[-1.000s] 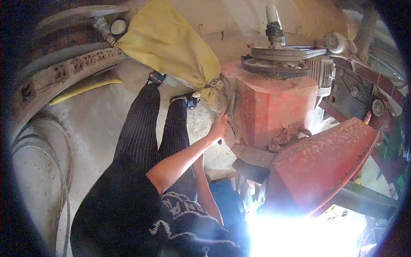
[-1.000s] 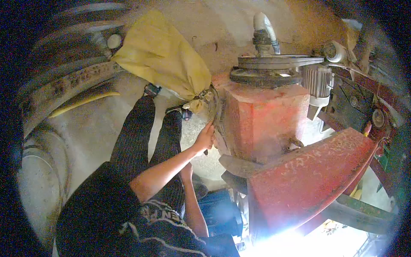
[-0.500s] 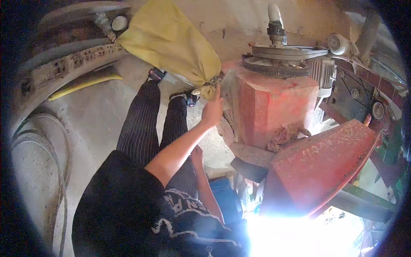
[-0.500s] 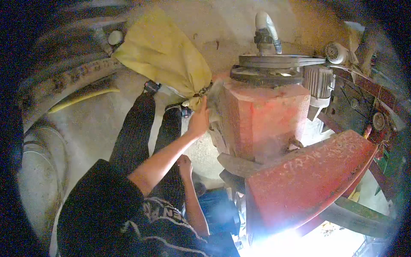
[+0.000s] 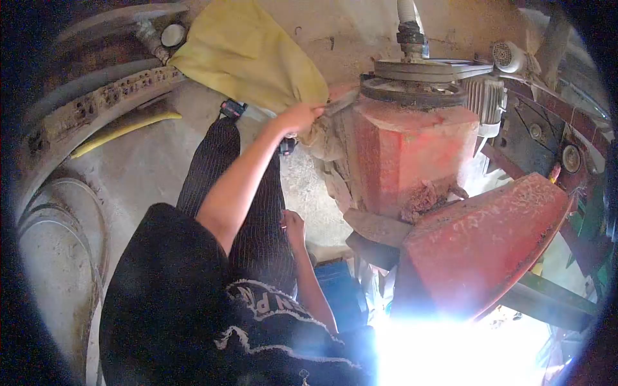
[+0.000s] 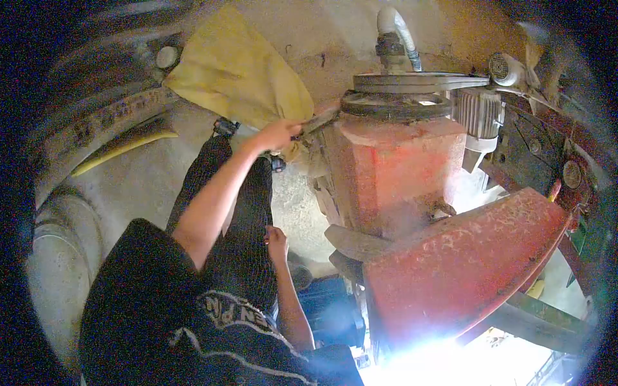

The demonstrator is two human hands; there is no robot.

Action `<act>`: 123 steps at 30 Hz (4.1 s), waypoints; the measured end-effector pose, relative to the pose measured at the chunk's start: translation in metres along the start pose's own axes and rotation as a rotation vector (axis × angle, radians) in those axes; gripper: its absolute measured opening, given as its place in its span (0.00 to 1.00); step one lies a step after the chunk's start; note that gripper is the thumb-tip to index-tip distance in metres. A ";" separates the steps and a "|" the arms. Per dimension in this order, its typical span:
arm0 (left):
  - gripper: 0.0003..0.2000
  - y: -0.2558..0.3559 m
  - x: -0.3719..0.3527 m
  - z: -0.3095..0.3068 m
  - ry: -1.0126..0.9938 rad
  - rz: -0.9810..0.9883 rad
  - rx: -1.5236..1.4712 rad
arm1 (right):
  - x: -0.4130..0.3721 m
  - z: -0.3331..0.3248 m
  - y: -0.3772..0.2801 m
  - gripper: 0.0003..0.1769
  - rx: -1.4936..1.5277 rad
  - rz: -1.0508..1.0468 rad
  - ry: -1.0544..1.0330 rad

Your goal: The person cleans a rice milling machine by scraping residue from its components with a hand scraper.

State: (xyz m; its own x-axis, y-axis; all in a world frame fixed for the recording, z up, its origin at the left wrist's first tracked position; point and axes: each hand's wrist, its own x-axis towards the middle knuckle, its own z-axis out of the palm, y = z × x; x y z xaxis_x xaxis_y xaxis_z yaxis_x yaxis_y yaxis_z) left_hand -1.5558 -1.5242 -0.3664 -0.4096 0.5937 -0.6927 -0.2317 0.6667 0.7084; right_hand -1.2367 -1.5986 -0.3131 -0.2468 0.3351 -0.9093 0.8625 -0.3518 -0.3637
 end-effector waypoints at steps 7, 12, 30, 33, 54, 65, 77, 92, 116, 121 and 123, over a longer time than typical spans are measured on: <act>0.19 -0.003 0.010 -0.025 -0.233 0.131 0.170 | 0.000 0.011 0.014 0.16 -0.092 -0.004 0.019; 0.17 0.005 0.036 -0.010 -0.196 0.154 0.245 | 0.005 0.020 0.019 0.17 -0.198 -0.007 0.015; 0.13 0.039 -0.010 -0.011 -0.093 0.176 0.314 | -0.009 0.039 -0.014 0.16 -0.204 -0.014 0.046; 0.12 0.028 0.015 -0.003 -0.155 0.271 0.421 | -0.001 0.048 0.006 0.16 -0.121 0.007 0.030; 0.18 0.057 -0.034 -0.006 -0.038 0.108 0.232 | 0.002 0.034 -0.002 0.15 0.043 0.095 -0.038; 0.20 0.089 -0.062 -0.017 -0.222 0.074 0.060 | 0.006 0.023 -0.007 0.16 -0.029 0.036 -0.006; 0.20 0.103 -0.057 -0.016 -0.269 -0.101 0.180 | 0.002 0.027 -0.020 0.15 -0.026 0.082 0.035; 0.20 0.097 -0.074 -0.016 -0.210 0.258 0.076 | 0.001 0.037 0.027 0.15 -0.060 -0.052 0.017; 0.20 0.117 -0.060 -0.027 -0.298 0.277 0.273 | 0.005 0.040 0.004 0.15 -0.107 0.013 0.014; 0.20 0.131 -0.036 -0.031 -0.394 0.085 0.478 | 0.008 0.039 -0.002 0.14 -0.123 -0.035 0.019; 0.20 0.120 -0.056 -0.026 -0.293 0.221 0.378 | 0.008 0.040 0.008 0.15 -0.099 -0.037 0.018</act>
State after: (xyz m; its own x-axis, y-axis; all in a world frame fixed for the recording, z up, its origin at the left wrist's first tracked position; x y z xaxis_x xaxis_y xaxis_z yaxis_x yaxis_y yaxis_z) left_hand -1.5838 -1.4888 -0.2390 -0.1363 0.8036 -0.5793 0.1894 0.5951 0.7810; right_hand -1.2490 -1.6339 -0.3314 -0.2720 0.3625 -0.8914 0.8925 -0.2513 -0.3745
